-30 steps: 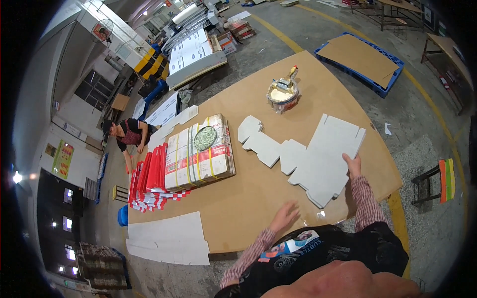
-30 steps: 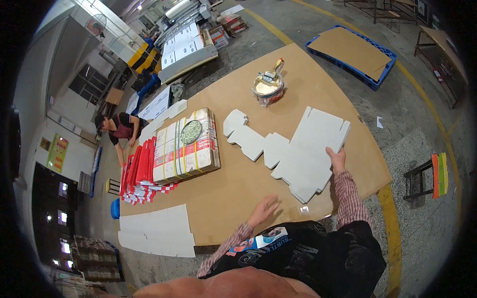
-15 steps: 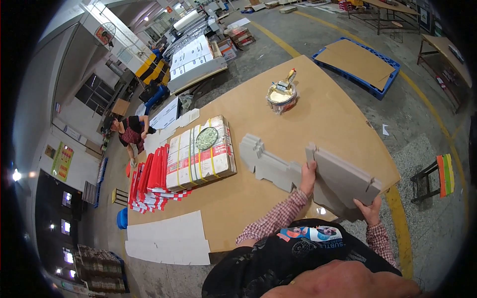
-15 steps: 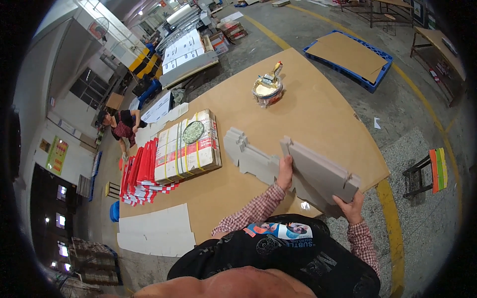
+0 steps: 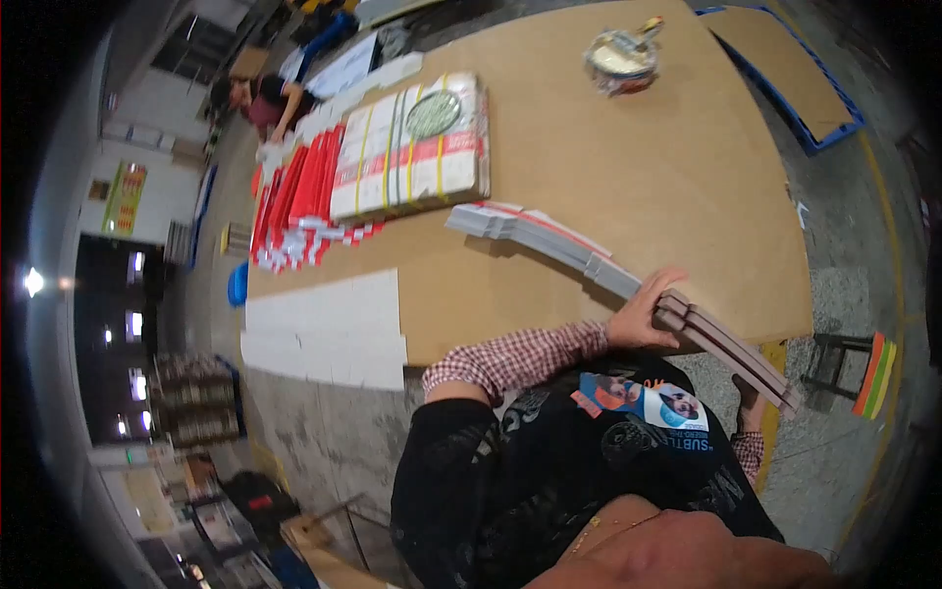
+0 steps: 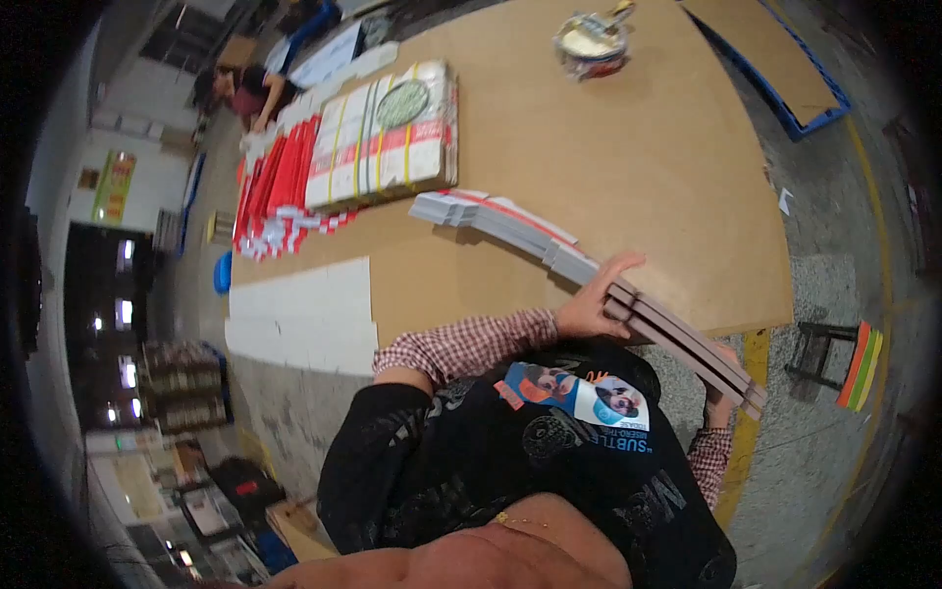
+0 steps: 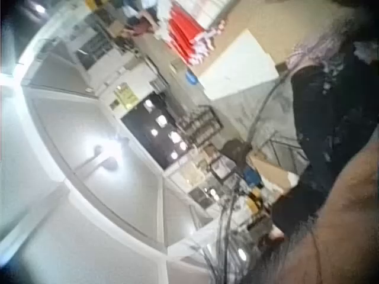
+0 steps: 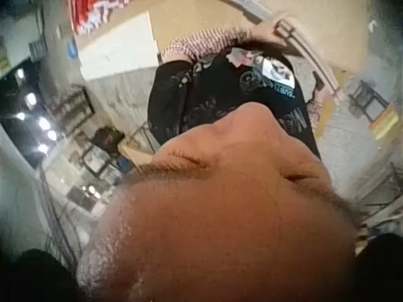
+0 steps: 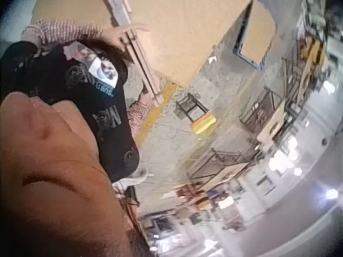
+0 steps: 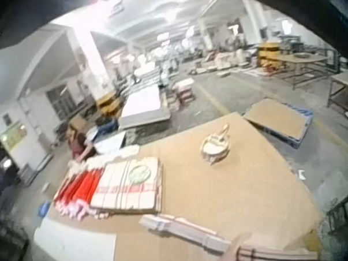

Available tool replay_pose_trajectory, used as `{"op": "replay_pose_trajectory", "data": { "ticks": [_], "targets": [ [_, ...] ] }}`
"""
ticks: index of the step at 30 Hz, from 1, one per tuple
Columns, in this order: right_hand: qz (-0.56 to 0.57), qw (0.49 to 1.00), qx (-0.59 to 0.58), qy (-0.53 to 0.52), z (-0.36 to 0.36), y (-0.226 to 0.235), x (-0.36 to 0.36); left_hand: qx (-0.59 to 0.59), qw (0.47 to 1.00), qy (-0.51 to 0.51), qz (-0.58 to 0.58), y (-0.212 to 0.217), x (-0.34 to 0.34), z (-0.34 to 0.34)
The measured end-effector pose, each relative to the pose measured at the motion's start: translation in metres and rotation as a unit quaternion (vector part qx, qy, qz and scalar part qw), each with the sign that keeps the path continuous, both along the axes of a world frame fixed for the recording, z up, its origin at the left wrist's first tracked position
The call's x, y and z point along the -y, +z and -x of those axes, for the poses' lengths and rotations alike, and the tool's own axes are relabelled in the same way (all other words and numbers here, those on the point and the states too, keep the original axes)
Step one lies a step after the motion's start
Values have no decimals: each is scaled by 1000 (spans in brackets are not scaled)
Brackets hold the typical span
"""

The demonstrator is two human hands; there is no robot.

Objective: Sort through a stack of white cardboard sheets on a work table.

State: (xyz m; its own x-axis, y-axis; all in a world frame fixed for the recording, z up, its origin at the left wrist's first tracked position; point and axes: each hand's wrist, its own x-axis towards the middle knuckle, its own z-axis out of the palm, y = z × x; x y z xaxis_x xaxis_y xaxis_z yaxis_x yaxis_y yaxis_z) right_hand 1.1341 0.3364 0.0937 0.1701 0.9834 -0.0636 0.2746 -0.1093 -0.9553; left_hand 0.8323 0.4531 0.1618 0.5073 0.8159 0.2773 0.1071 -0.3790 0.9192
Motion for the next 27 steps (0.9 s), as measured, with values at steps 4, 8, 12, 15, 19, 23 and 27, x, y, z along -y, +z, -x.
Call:
{"op": "replay_pose_trajectory", "data": {
  "ticks": [4, 8, 12, 15, 19, 23, 27],
  "targets": [
    [-36, 993, 101, 51, -21, -29, -8, -351, 914, 58, -197, 2, -29, 96],
    [18, 993, -76, -85, 8, 11, -11, -572, 781, 165, -188, -48, -31, 186],
    [73, 995, -40, -50, -38, -24, -14, -526, 826, 79, -185, -95, -88, 178],
    [120, 991, -38, -37, -77, -51, -14, -477, 846, 6, -238, -101, -114, 169],
    [77, 996, -40, -35, -68, -52, -45, -450, 860, 22, -240, -123, -125, 171],
    [76, 992, -51, -93, -19, 28, -98, -462, 863, 66, -196, -111, -111, 172],
    [164, 981, 10, -106, 2, 74, -119, -434, 892, -76, -96, -85, -40, 192]
  ]
}}
